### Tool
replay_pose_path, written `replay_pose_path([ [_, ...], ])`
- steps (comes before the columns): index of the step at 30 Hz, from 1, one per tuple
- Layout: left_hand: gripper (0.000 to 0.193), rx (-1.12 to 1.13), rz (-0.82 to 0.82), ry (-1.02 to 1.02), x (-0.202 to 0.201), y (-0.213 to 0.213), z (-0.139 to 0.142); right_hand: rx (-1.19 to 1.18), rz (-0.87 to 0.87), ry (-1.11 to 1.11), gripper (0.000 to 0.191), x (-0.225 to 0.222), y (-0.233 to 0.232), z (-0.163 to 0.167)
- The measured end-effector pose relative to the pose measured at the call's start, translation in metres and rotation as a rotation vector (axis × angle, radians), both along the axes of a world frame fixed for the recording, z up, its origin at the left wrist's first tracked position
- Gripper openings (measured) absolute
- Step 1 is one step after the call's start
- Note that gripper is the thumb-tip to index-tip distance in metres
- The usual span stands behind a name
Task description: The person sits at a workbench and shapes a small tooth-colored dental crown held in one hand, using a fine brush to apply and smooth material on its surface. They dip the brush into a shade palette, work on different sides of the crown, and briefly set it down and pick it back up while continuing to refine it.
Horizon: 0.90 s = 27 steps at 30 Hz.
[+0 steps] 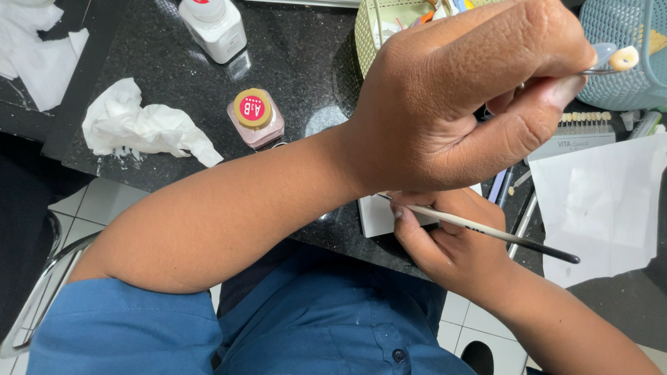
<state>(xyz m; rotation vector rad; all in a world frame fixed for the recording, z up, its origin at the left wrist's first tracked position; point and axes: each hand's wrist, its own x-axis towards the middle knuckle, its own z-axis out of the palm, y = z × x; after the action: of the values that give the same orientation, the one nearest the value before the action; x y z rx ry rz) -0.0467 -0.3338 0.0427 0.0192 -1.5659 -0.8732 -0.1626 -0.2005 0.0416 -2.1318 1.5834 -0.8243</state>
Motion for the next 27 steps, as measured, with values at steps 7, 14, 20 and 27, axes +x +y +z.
replay_pose_path([
  [7,0.019,-0.008,-0.013,0.007,-0.0001,-0.0009,0.0008,0.001,-0.001,0.013,0.012,-0.0004,0.0,-0.0004],
  [14,0.018,-0.002,0.003,-0.027,0.0017,0.002,0.0016,-0.017,-0.004,0.031,0.014,-0.0016,0.0016,-0.0029],
  [20,0.017,-0.02,-0.003,-0.046,0.0041,0.0012,0.0013,-0.007,-0.02,0.083,0.016,-0.003,0.0004,-0.006],
  [27,0.017,-0.001,-0.029,-0.056,0.0034,0.002,0.0002,-0.012,-0.022,0.062,0.015,-0.0008,0.0015,-0.0041],
])
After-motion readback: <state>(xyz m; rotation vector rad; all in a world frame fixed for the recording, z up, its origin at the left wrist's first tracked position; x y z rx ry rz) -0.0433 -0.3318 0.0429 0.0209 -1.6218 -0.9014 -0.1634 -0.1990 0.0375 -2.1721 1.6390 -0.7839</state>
